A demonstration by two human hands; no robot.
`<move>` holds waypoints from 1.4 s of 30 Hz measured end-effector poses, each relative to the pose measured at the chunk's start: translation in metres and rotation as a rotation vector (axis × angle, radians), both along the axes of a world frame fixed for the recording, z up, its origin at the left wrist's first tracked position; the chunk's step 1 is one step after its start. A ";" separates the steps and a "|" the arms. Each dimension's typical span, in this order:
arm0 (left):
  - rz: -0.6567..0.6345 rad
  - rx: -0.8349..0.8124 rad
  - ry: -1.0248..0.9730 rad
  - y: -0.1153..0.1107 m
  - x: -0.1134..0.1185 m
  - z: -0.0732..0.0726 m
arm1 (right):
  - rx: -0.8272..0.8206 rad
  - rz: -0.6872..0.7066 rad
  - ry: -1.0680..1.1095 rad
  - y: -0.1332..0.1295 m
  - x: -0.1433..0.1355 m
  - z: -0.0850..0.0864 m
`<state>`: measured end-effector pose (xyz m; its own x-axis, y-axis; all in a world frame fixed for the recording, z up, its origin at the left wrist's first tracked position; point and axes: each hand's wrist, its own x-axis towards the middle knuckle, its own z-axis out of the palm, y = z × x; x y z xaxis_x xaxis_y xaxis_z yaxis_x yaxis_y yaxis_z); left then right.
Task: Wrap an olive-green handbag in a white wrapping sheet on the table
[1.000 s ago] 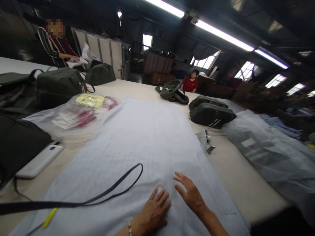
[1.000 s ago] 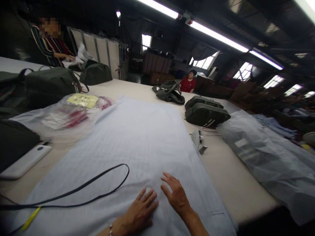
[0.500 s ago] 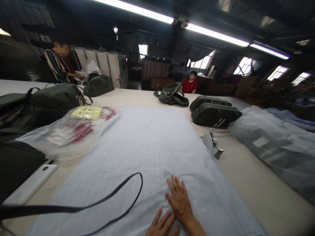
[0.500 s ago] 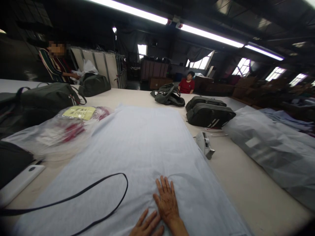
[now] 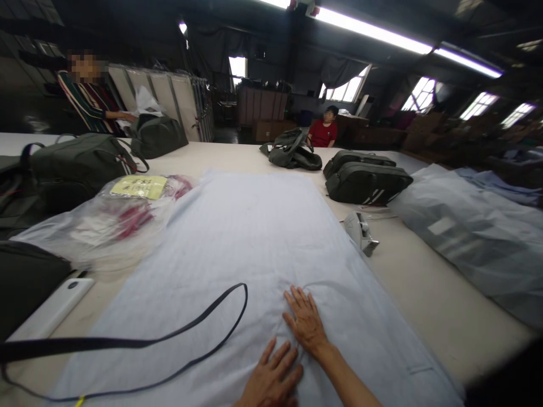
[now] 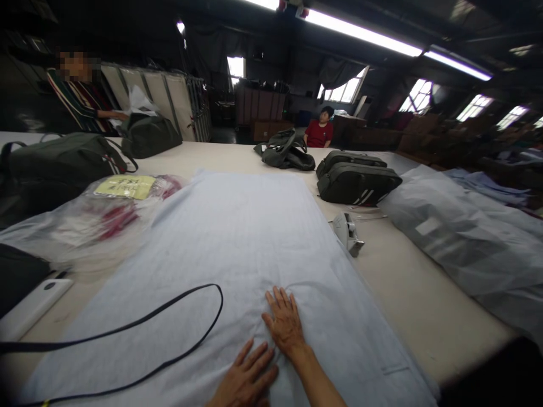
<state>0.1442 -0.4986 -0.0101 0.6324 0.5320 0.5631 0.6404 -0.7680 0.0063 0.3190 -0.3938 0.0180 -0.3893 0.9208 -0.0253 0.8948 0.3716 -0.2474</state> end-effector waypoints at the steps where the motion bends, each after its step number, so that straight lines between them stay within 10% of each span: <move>1: 0.014 -0.019 -0.045 0.000 0.003 0.000 | 0.005 -0.004 0.018 0.000 -0.001 0.002; 13: 0.006 -0.291 -0.070 0.009 0.029 0.050 | -0.123 -0.405 0.825 0.027 0.000 0.021; 26: 0.041 -0.283 -0.110 0.015 0.070 0.115 | -0.406 -0.675 1.118 0.042 0.053 0.027; 35: 0.100 -0.341 -0.052 0.000 0.058 0.074 | -0.337 -0.614 0.892 0.045 0.045 0.025; 42: 0.172 -0.234 -0.062 -0.011 0.053 0.018 | 0.035 -0.120 0.465 0.039 0.026 0.003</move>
